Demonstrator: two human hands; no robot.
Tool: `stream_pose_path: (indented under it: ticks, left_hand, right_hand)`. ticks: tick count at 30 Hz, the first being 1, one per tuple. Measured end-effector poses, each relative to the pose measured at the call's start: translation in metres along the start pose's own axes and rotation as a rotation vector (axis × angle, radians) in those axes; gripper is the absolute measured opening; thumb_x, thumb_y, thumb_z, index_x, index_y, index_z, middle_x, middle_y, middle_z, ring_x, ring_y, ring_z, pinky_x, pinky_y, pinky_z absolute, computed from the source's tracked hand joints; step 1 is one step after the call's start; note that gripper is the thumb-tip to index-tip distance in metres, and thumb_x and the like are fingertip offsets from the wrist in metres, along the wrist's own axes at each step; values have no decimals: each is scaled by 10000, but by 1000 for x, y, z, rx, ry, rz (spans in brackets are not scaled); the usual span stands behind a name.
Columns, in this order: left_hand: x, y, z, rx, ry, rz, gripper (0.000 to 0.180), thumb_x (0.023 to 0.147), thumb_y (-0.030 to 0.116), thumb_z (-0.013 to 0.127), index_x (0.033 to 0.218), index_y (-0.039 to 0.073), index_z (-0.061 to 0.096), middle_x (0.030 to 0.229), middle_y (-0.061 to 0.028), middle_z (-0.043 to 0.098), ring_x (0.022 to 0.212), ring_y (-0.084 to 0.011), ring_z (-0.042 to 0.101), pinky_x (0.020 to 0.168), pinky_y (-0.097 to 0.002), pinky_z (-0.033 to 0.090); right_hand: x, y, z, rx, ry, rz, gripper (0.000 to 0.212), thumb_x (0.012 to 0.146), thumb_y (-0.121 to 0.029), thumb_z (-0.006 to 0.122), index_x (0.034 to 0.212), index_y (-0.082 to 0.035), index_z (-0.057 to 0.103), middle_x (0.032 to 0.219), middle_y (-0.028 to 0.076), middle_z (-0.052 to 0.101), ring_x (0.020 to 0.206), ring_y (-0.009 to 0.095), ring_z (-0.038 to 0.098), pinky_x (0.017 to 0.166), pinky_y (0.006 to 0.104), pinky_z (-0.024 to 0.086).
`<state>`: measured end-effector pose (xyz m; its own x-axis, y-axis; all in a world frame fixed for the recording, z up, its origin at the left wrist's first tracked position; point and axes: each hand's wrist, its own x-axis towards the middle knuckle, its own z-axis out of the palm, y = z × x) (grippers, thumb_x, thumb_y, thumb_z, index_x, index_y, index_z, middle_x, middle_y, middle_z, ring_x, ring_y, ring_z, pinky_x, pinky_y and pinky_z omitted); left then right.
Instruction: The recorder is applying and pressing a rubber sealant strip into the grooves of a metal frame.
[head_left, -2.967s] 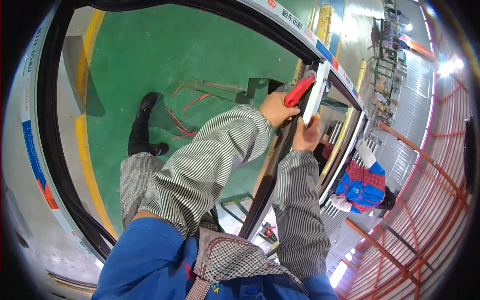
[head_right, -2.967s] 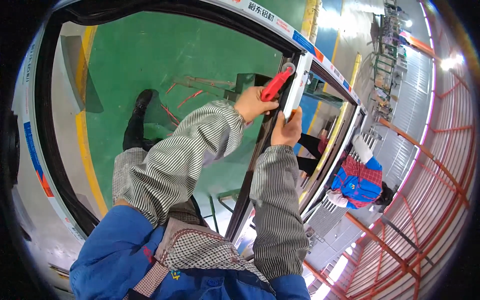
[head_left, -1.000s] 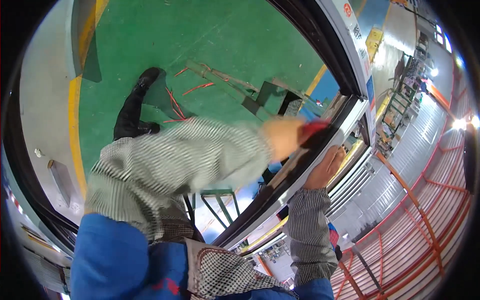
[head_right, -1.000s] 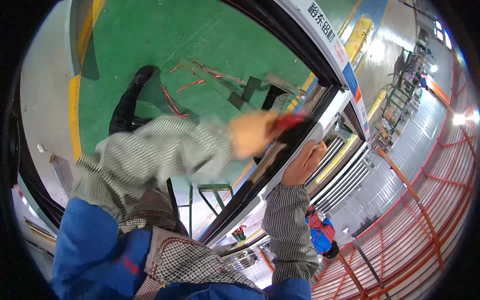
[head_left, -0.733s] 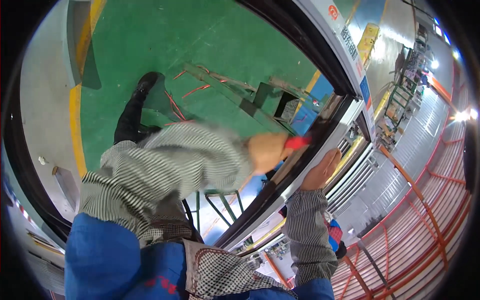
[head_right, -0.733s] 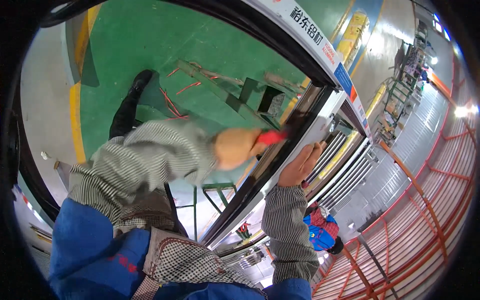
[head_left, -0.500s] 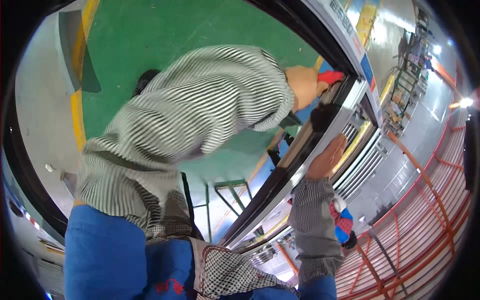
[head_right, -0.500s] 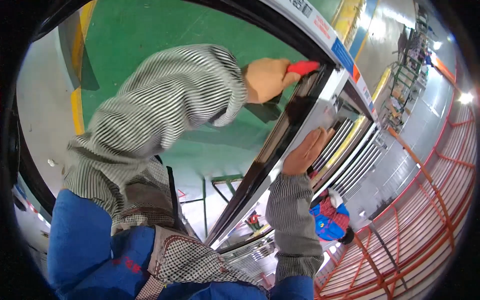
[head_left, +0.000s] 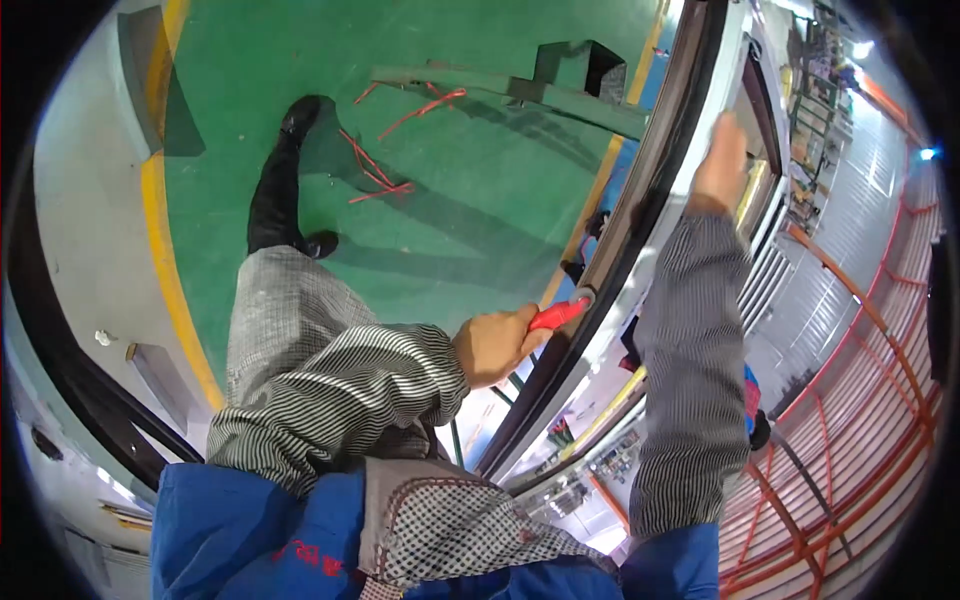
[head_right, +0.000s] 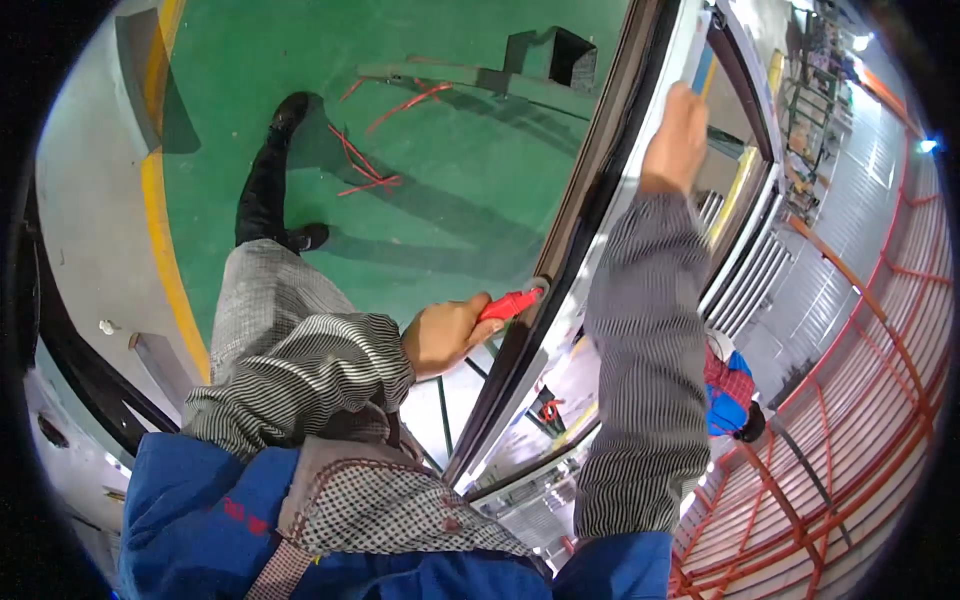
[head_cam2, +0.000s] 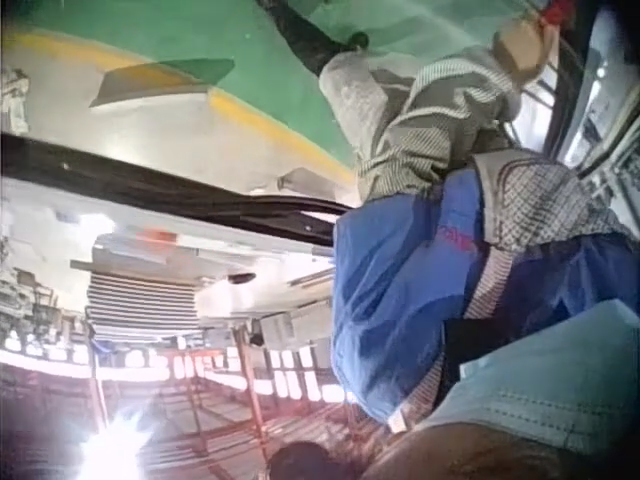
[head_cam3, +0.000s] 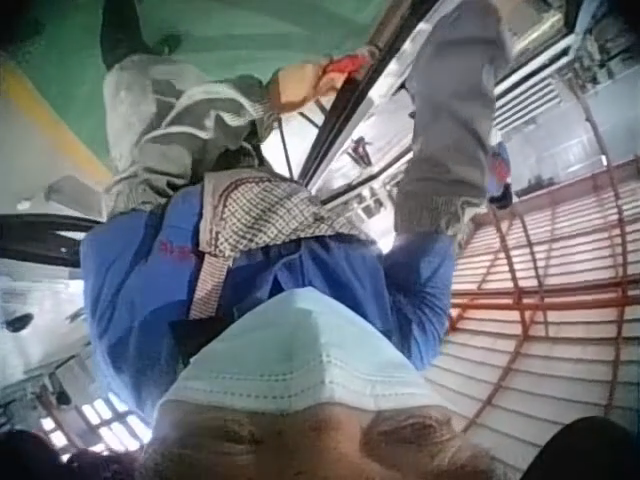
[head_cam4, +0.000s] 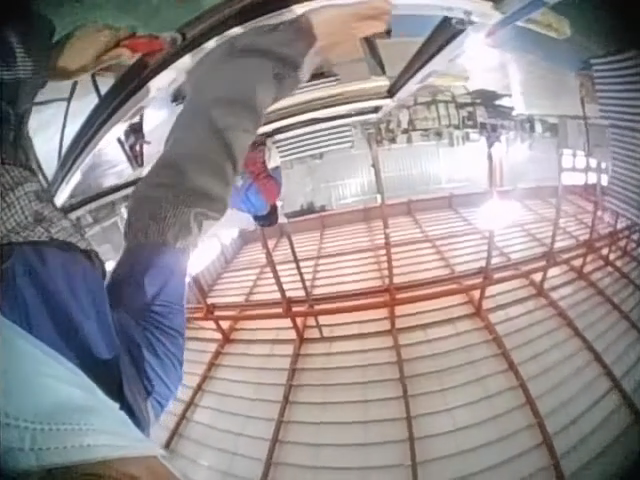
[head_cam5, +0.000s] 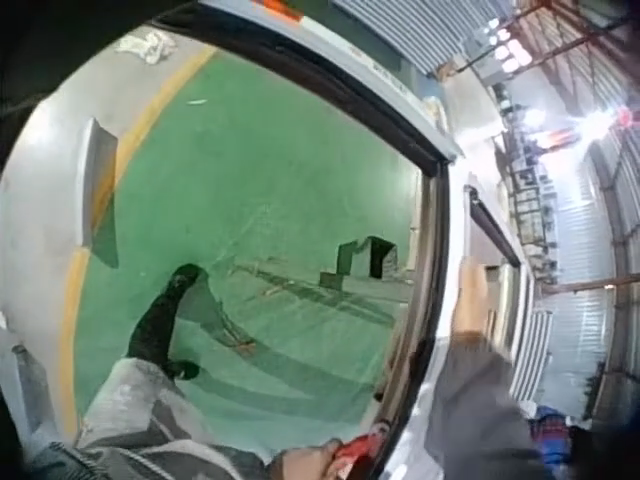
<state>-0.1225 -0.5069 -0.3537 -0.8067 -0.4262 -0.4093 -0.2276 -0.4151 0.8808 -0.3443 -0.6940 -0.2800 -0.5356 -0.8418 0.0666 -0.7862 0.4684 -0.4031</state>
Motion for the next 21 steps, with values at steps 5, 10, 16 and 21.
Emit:
stream_pose_path:
  ticks: [5, 10, 16, 21]
  left_hand:
    - [24, 23, -26, -145, 432, 31, 342, 893, 384, 526, 959, 48, 534, 714, -217, 605, 690, -429, 590, 603, -510, 443]
    - [91, 73, -57, -181, 606, 289, 332, 780, 311, 639, 971, 40, 622, 781, -231, 623, 775, -421, 602, 691, -485, 473]
    - [127, 100, -52, -75, 692, 212, 393, 682, 276, 708, 972, 15, 657, 795, -175, 665, 751, -305, 656, 690, -374, 507]
    - [136, 107, -49, -69, 712, 149, 394, 645, 243, 718, 955, 6, 661, 806, -191, 662, 778, -324, 655, 709, -389, 505]
  right_hand:
    - [-117, 49, -15, 158, 20, -157, 437, 805, -240, 705, 1127, 5, 537, 948, 71, 609, 848, 175, 581, 756, 315, 469]
    - [-131, 23, -16, -67, 75, 4, 334, 810, -214, 686, 1048, 0, 589, 944, 118, 654, 860, 196, 620, 767, 320, 470]
    - [-120, 17, -16, -200, 133, 50, 313, 787, -244, 664, 998, -33, 569, 908, 144, 653, 847, 285, 634, 756, 386, 476]
    - [-112, 32, -22, -86, 84, 115, 341, 774, -234, 691, 1022, -35, 568, 904, 153, 647, 873, 271, 634, 789, 362, 473]
